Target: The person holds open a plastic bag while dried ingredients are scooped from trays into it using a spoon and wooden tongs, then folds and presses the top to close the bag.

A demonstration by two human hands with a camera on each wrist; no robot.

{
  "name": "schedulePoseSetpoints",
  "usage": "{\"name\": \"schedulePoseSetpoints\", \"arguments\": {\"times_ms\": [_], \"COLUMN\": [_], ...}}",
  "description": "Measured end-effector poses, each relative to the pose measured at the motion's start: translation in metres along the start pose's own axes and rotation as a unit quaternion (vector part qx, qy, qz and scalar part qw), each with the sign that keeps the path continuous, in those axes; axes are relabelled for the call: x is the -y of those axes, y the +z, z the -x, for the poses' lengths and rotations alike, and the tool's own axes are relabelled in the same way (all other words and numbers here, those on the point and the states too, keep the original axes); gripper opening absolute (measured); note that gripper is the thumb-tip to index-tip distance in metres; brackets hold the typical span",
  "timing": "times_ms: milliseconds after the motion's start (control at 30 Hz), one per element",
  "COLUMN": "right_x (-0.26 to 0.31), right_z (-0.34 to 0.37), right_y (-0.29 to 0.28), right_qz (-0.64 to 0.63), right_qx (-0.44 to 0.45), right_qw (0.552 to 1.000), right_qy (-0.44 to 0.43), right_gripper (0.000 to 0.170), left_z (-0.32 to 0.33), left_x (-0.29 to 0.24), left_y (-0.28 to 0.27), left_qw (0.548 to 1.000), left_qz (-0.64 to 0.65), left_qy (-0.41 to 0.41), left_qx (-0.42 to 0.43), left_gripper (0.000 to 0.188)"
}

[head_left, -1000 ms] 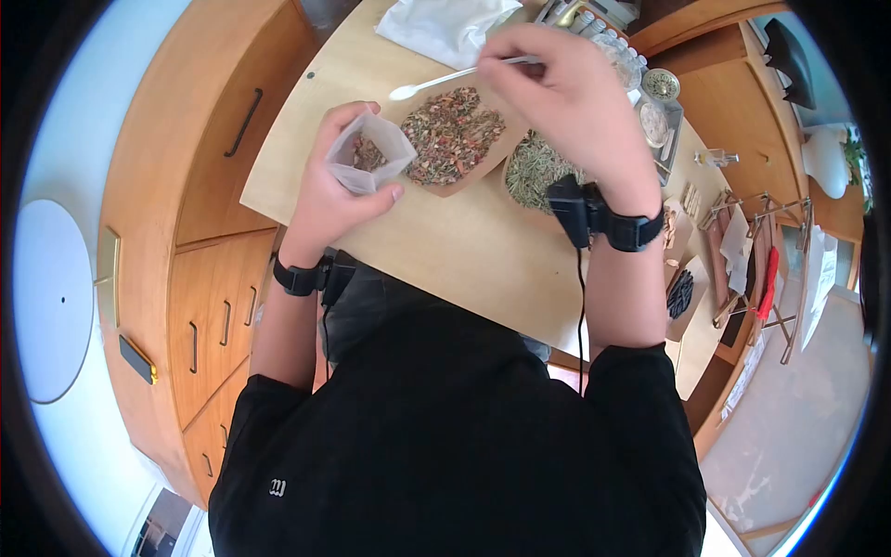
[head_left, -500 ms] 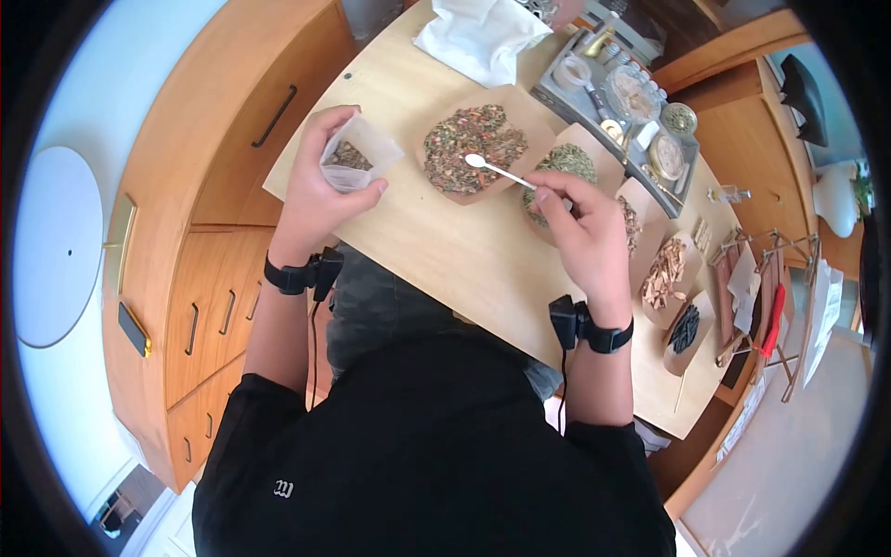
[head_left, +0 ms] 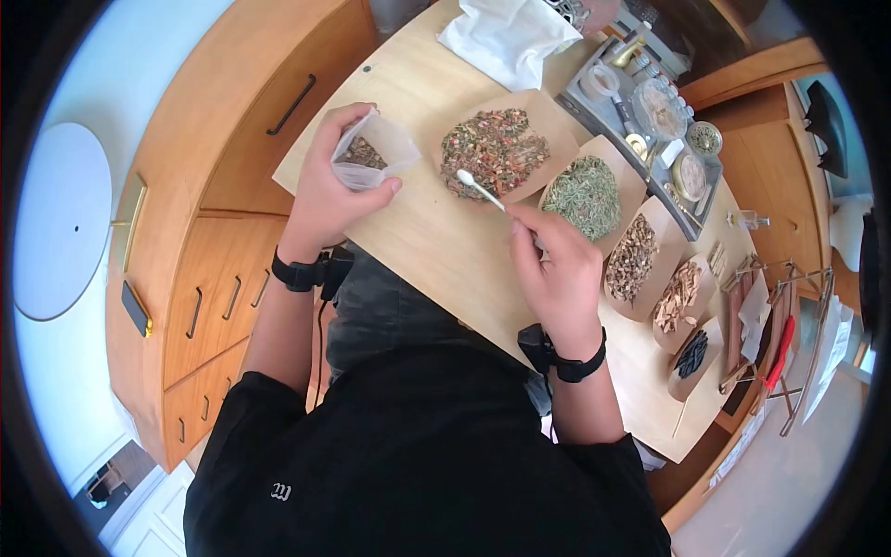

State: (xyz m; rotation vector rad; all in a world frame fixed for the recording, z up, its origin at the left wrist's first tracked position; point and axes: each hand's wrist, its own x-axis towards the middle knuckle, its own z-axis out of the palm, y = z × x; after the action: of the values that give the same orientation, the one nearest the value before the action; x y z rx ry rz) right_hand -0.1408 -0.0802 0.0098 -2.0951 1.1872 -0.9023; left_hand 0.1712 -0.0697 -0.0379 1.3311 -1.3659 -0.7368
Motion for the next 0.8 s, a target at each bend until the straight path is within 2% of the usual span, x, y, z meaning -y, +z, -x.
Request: {"name": "schedulePoseSetpoints", "arguments": {"times_ms": [100,167,367,500,567,667,800], "right_x": [-0.003,-0.004,0.001,0.001,0.001,-0.002,-0.006], "right_z": [-0.002,-0.003,0.001,-0.001,-0.001,0.0,0.0], "right_y": [-0.003,-0.004,0.006,0.003,-0.001,-0.001,-0.004], "right_qz": [0.047,-0.02,-0.021,0.025,0.025,-0.034,-0.018], "right_qx": [-0.031,-0.068,-0.003,-0.038,-0.052,-0.048,-0.028], "right_qw": [0.998,0.996,0.999,0.999,0.997,0.997,0.999], "right_qy": [0.008,0.063,-0.027,-0.024,0.051,0.047,0.015], "right_gripper": [0.018,0.018,0.015,0.014,0.015,0.015,0.015], "left_z": [0.003,0.002,0.002,0.002,0.002,0.003,0.001], "left_x": [0.002,0.001,-0.002,-0.001,-0.003,-0.003,-0.004], "left_y": [-0.001,-0.002,-0.002,-0.002,-0.002,-0.002,-0.002], "left_qw": [1.0,1.0,1.0,0.999,0.999,1.0,0.997], "left_qz": [0.013,0.006,-0.013,-0.034,-0.037,-0.014,-0.062], "left_qy": [-0.004,-0.007,-0.006,0.011,0.013,0.0,0.024], "left_qx": [0.002,0.007,0.022,0.023,0.023,0.021,0.035], "left_gripper": [0.082,0.082,0.081,0.08,0.08,0.079,0.084]}}
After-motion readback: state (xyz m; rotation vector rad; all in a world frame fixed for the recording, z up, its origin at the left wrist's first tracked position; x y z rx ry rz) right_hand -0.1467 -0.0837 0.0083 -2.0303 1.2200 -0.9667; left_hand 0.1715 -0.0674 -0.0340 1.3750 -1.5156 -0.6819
